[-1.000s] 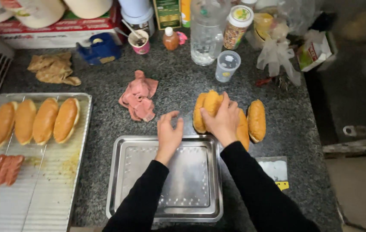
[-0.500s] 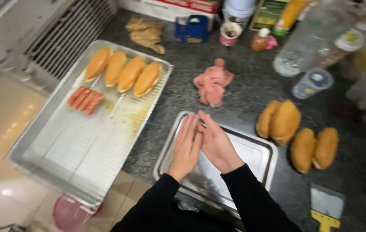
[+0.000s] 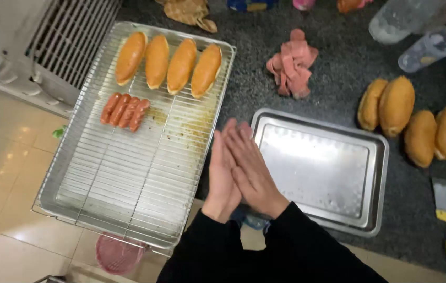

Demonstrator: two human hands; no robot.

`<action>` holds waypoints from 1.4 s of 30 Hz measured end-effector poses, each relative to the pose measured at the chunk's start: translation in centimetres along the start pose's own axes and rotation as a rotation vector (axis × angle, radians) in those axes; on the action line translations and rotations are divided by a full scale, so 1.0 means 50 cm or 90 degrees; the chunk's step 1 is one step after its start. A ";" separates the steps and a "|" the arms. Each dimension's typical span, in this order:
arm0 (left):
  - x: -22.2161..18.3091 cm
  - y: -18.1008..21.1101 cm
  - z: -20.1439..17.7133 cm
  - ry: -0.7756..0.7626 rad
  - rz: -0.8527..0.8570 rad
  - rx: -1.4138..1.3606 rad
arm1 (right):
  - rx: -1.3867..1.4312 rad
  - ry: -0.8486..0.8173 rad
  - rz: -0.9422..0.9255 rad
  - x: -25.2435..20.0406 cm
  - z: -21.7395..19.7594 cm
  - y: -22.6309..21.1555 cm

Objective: Prepare hot dog buns by slicing them and arranging them on a tray with sausages.

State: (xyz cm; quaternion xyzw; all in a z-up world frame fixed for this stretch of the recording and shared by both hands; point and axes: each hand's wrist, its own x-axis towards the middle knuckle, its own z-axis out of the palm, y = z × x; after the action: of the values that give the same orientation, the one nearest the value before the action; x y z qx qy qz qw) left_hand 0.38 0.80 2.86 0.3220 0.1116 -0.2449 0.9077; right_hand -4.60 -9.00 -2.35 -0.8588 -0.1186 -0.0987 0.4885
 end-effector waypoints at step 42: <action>-0.408 -0.435 -0.629 -0.282 0.077 1.265 | 0.585 0.566 0.674 -0.964 0.140 -0.029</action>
State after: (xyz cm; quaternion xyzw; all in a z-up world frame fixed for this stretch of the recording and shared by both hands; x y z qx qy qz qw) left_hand -29.71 13.86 -25.44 0.8824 -0.3287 -0.2348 0.2412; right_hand -50.54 -7.40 -18.47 -0.3969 0.4768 -0.1278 0.7738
